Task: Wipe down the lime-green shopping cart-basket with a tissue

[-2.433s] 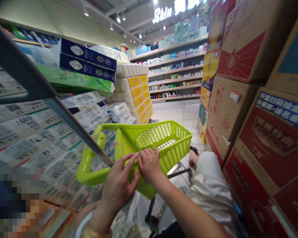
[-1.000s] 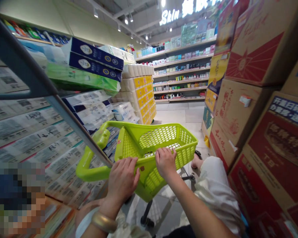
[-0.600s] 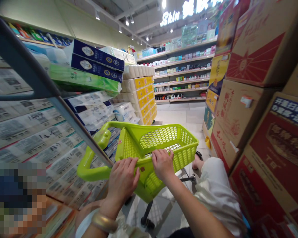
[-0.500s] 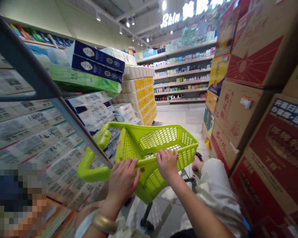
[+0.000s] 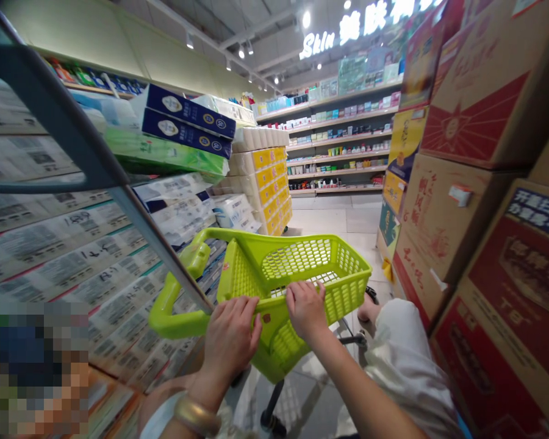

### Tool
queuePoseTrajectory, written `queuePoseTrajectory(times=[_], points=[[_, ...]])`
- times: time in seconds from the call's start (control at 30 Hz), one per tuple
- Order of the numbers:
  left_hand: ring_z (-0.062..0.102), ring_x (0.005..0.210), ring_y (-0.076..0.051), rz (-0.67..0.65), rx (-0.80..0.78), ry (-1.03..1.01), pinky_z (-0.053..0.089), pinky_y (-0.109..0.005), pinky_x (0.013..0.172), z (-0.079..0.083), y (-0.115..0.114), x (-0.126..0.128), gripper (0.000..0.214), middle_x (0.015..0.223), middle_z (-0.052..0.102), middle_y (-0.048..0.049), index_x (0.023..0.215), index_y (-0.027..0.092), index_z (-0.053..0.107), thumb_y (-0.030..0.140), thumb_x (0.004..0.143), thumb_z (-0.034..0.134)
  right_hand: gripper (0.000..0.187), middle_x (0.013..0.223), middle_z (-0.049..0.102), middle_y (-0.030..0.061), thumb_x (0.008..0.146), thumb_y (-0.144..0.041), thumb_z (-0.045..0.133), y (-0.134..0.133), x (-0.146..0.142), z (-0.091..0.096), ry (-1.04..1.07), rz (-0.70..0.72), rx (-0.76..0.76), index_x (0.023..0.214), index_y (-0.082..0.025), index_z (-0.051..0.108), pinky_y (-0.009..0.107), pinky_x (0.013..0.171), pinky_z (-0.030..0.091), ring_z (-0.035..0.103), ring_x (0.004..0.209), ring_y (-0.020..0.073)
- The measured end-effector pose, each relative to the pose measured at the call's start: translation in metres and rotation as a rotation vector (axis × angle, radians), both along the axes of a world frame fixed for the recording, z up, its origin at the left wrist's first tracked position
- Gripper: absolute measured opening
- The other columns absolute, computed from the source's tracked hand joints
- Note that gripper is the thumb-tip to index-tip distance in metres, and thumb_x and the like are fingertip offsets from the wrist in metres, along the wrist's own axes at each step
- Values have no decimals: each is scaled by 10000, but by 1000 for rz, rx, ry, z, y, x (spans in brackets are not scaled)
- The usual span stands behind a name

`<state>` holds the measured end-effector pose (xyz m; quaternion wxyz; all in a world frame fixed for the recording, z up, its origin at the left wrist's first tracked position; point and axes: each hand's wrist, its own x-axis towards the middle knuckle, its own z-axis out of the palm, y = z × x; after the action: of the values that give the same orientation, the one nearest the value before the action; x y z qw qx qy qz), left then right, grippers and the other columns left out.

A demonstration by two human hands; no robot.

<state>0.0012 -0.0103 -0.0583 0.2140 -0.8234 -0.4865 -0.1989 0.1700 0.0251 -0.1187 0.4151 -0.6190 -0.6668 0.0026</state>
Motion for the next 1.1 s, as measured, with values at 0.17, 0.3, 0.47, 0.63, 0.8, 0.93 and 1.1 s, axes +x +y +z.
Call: queuePoseTrajectory(times=[0.17,0.3,0.47,0.63,0.8,0.93,1.1], points=[[566,886,-225,-3,10,-5,400,-375,843,-1,2,1,223,926,653,-49,1057,183,616,205,843,558,307,844,683,16,987,-229,372,-2,-7,2,15,-34,14,796,-229,612,396,1008,197,582,898,199],[571,882,-222,-8,-4,-3,399,-371,828,-1,2,-1,225,913,652,-46,1053,191,617,196,835,563,281,843,676,-1,987,-246,383,-7,-33,12,47,98,41,822,-242,610,379,1015,201,580,895,181],[571,876,-218,-6,-2,-11,393,-370,834,0,3,-4,208,905,655,-39,1051,199,618,195,858,544,295,850,683,-1,994,-241,367,-5,-13,6,12,86,31,823,-239,609,397,1035,183,583,911,181],[567,847,-219,16,16,-23,381,-373,826,1,5,-5,174,863,657,-33,1009,205,632,182,879,519,305,839,690,17,989,-239,384,1,12,-3,2,-99,-12,785,-226,609,413,1012,197,584,897,200],[574,849,-219,26,4,-14,374,-373,814,3,7,-5,170,857,662,-32,986,212,640,184,899,497,249,858,682,-4,973,-221,413,-4,-23,9,23,31,3,822,-240,611,398,1028,189,586,912,185],[581,859,-217,30,-1,-6,375,-374,815,2,9,-7,183,869,668,-34,999,213,645,182,905,492,232,886,684,-13,982,-231,411,-5,-28,10,24,116,10,861,-246,608,396,1043,170,584,930,176],[586,874,-217,35,1,-13,383,-370,820,2,10,-9,196,889,675,-40,1009,214,651,180,905,489,282,878,692,9,989,-235,388,1,14,-4,-16,-56,0,835,-234,623,412,1031,179,580,916,191]])
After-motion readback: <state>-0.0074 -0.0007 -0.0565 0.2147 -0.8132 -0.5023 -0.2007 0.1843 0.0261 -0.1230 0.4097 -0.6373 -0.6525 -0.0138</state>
